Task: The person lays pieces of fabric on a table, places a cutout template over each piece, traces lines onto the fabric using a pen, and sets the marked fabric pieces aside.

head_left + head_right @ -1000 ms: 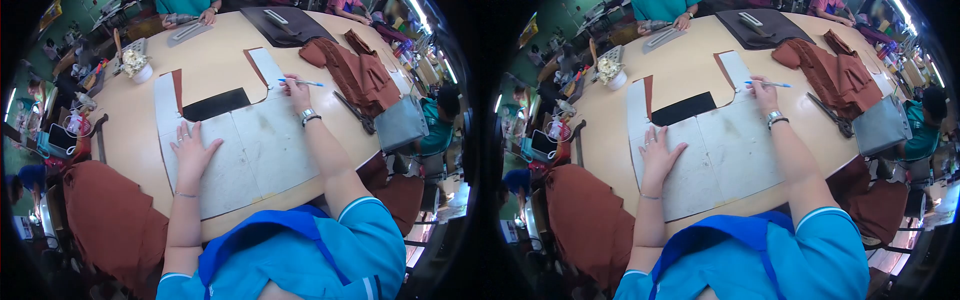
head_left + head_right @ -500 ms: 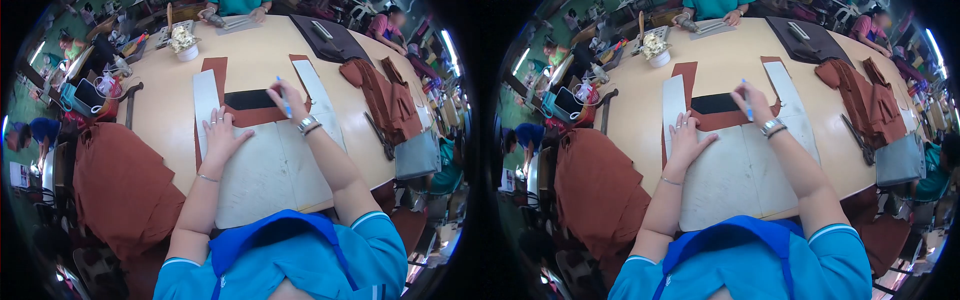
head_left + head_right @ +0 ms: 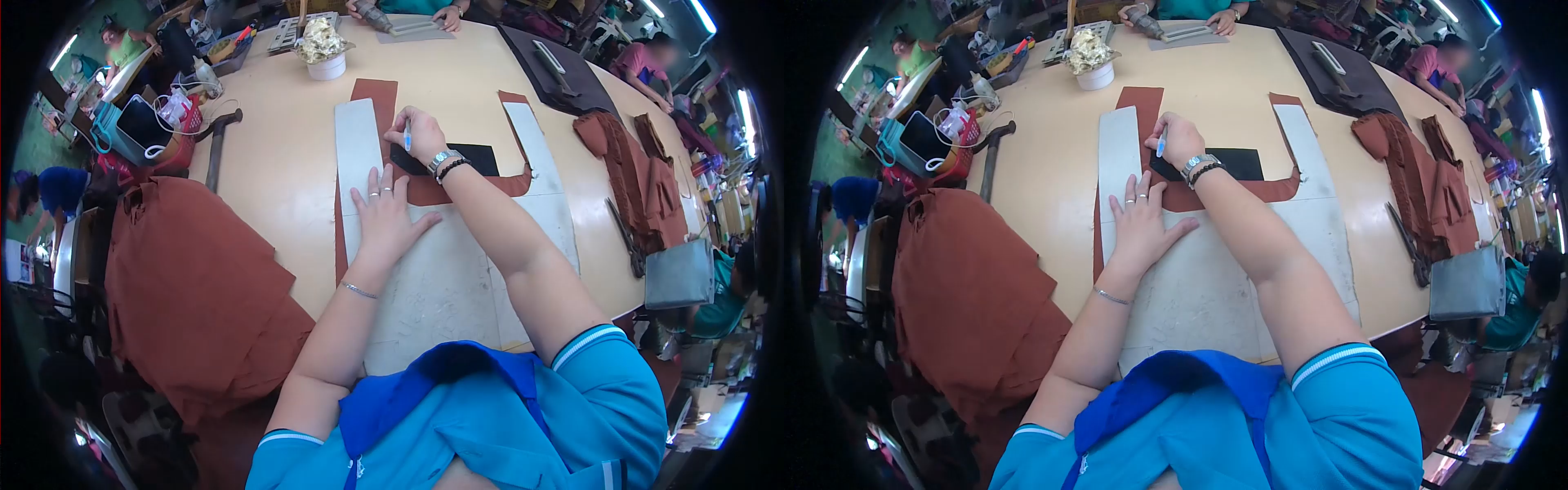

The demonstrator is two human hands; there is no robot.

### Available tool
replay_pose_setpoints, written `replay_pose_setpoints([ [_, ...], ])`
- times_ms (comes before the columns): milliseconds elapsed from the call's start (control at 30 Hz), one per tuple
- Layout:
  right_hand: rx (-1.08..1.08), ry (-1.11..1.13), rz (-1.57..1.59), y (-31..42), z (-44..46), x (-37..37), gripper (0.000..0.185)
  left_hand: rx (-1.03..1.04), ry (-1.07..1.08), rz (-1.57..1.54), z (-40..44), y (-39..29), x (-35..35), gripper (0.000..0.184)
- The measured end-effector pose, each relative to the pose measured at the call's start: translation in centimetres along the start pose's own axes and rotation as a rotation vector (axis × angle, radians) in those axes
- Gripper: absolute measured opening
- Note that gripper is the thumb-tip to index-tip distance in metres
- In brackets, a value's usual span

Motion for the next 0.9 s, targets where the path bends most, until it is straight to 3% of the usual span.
replay_pose_setpoints([
  [200,-0.041,0.076,-0.016,1.1,0.3,1.3,0.015,-0.014,0.009,-0.026,0.0,0.1,0.0,0.093],
  [400,-0.193,-0.010,-0.127,2.3,1.1,1.4,0.013,-0.030,0.025,-0.051,0.1,0.2,0.1,0.092],
  [500,-0.115,0.097,0.009,1.3,2.0,1.7,0.014,-0.035,0.031,-0.035,0.0,0.2,0.3,0.092],
  [600,-0.145,0.024,-0.078,2.2,0.8,0.0,0.016,-0.041,0.037,-0.011,0.2,0.2,0.3,0.092],
  [700,-0.137,-0.098,0.210,2.3,-1.0,-2.1,0.020,-0.049,0.036,0.011,0.2,0.3,0.5,0.093],
  [800,-0.103,0.005,0.243,0.5,-3.1,-2.5,0.027,-0.059,0.025,0.024,0.2,0.4,0.8,0.093],
  [900,-0.026,0.096,0.492,-0.4,-4.3,-1.2,0.027,-0.057,0.014,0.029,0.1,0.3,0.8,0.094],
])
Point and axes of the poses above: each hand's wrist, its own z-axis towards the middle knuckle, its own x-axis out of the palm, y = z × x, the point moved 9 cm from there along z, towards the middle knuckle, and after that the axes turned 9 degrees about x, right-handed, at the moved point
